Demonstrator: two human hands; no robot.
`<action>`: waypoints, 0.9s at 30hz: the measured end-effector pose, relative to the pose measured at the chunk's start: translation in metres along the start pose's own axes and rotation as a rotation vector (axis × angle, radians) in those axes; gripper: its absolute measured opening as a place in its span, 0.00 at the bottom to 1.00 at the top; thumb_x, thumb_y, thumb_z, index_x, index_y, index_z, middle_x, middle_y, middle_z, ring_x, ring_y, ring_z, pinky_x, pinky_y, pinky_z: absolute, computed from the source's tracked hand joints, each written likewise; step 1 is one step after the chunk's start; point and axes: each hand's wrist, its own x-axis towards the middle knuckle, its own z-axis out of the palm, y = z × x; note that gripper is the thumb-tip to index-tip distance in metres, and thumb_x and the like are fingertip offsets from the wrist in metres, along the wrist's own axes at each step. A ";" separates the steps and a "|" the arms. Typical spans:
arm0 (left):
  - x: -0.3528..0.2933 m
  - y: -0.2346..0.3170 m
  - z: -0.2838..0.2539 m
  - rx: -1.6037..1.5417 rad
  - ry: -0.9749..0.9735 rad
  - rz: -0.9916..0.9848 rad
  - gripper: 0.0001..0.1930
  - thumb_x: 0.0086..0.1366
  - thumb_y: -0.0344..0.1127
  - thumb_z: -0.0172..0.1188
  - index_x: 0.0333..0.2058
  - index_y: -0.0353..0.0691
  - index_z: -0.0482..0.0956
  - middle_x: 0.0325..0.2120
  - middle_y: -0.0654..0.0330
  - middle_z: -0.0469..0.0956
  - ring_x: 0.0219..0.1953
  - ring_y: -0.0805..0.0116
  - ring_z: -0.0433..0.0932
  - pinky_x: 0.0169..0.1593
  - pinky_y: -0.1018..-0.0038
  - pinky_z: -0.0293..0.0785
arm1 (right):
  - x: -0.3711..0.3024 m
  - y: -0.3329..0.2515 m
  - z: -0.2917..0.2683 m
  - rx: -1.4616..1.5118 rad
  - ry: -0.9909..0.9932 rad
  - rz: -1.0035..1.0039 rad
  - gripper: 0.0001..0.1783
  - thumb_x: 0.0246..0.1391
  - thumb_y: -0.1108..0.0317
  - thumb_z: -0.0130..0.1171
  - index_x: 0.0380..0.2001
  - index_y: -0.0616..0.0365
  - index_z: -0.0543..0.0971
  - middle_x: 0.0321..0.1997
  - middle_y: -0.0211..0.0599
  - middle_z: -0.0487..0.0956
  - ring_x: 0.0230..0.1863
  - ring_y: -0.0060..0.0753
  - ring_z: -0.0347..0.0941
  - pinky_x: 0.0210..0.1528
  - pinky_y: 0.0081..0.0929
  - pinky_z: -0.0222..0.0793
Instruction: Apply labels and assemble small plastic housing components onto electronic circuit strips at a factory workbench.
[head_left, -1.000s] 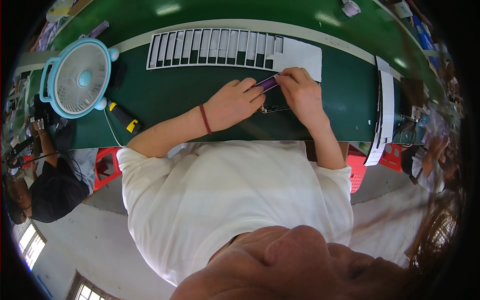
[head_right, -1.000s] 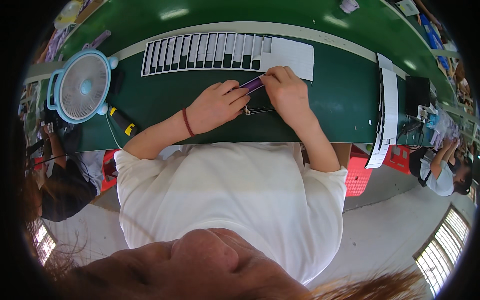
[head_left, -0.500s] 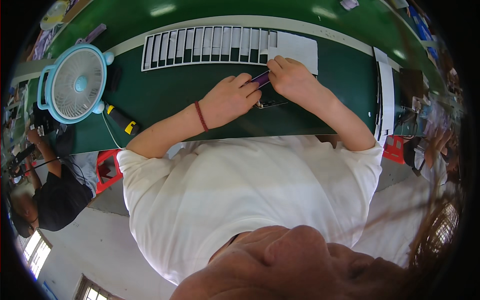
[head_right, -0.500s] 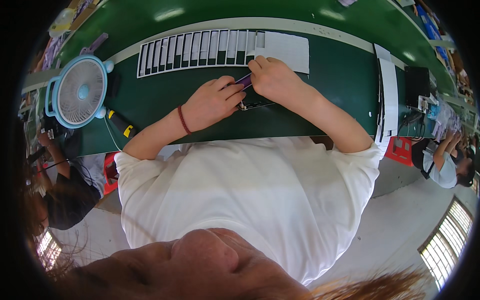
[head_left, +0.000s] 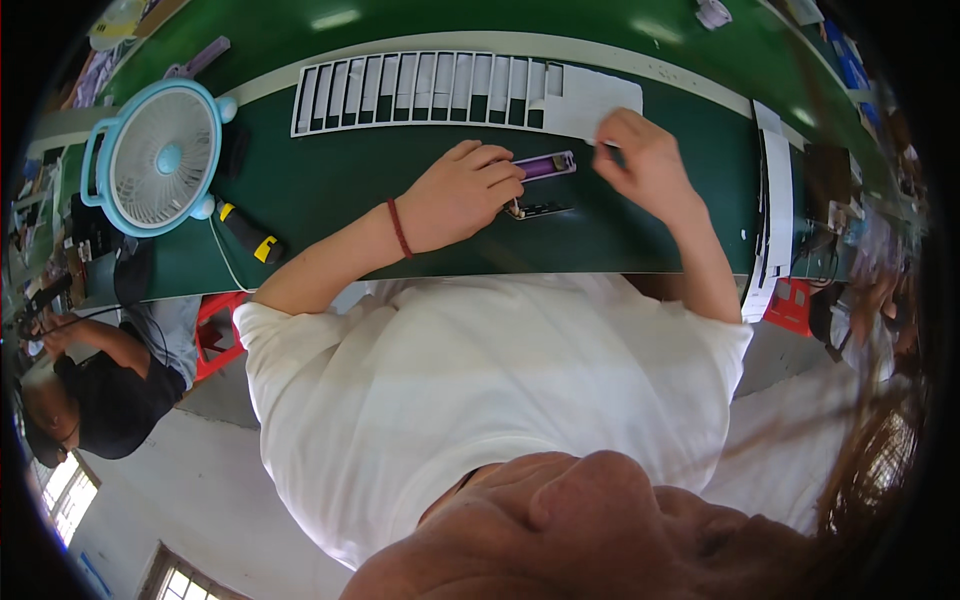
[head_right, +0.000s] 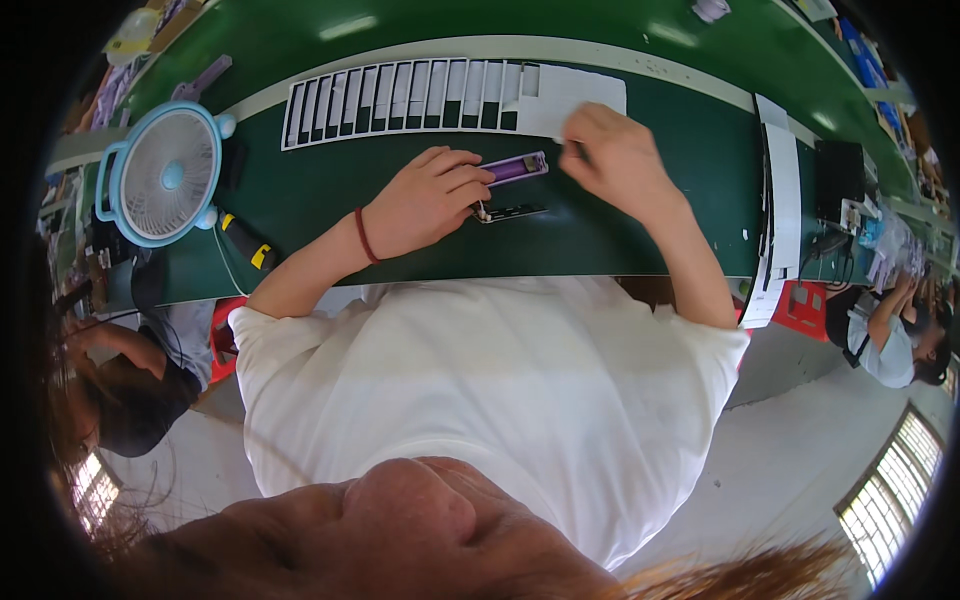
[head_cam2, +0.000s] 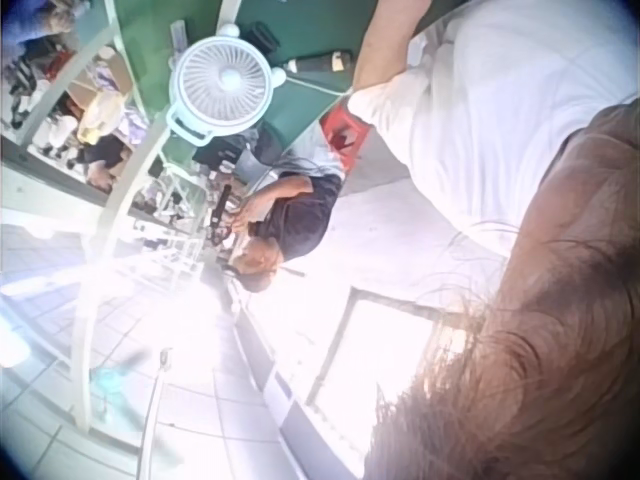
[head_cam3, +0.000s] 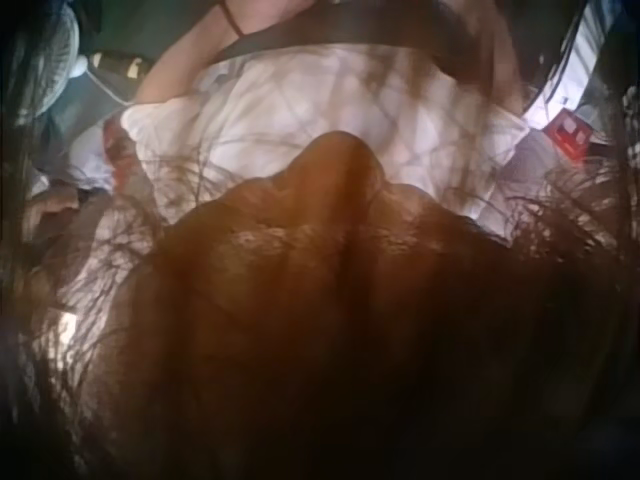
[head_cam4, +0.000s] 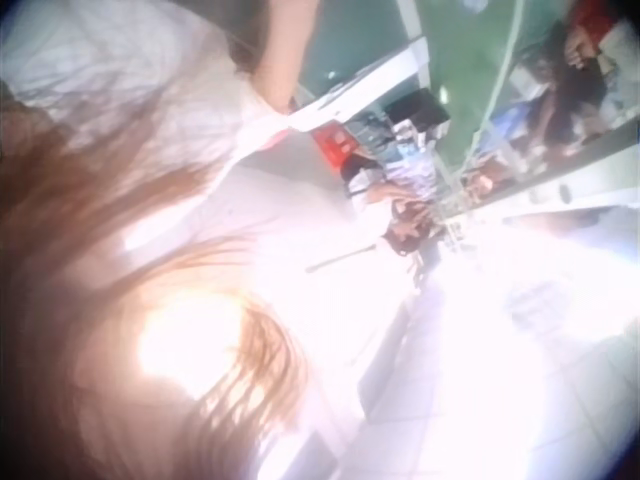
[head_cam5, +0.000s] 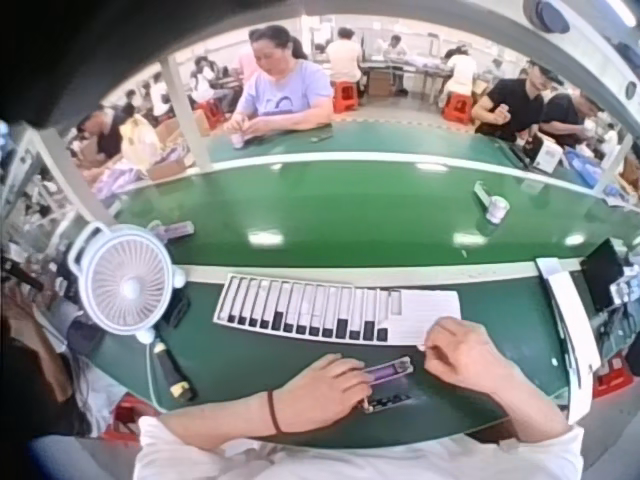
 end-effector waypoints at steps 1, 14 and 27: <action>-0.004 0.000 -0.002 -0.030 -0.011 -0.047 0.11 0.58 0.33 0.66 0.41 0.44 0.80 0.45 0.64 0.79 0.55 0.62 0.75 0.56 0.62 0.74 | -0.012 0.010 -0.007 0.080 -0.069 0.128 0.06 0.49 0.72 0.64 0.32 0.55 0.79 0.38 0.37 0.79 0.39 0.43 0.79 0.38 0.38 0.76; -0.004 -0.002 0.002 -0.231 0.047 -0.181 0.14 0.57 0.32 0.71 0.39 0.42 0.77 0.46 0.59 0.76 0.51 0.56 0.77 0.58 0.60 0.72 | -0.018 -0.048 0.058 -0.169 0.244 -0.317 0.25 0.46 0.72 0.71 0.51 0.58 0.79 0.50 0.35 0.81 0.48 0.40 0.80 0.50 0.40 0.78; -0.013 -0.004 0.010 0.006 0.133 -0.135 0.15 0.57 0.34 0.71 0.43 0.46 0.80 0.47 0.60 0.79 0.57 0.57 0.76 0.59 0.58 0.74 | -0.038 -0.065 0.035 0.508 -0.120 0.413 0.21 0.59 0.69 0.70 0.55 0.62 0.81 0.39 0.44 0.82 0.33 0.44 0.80 0.38 0.27 0.76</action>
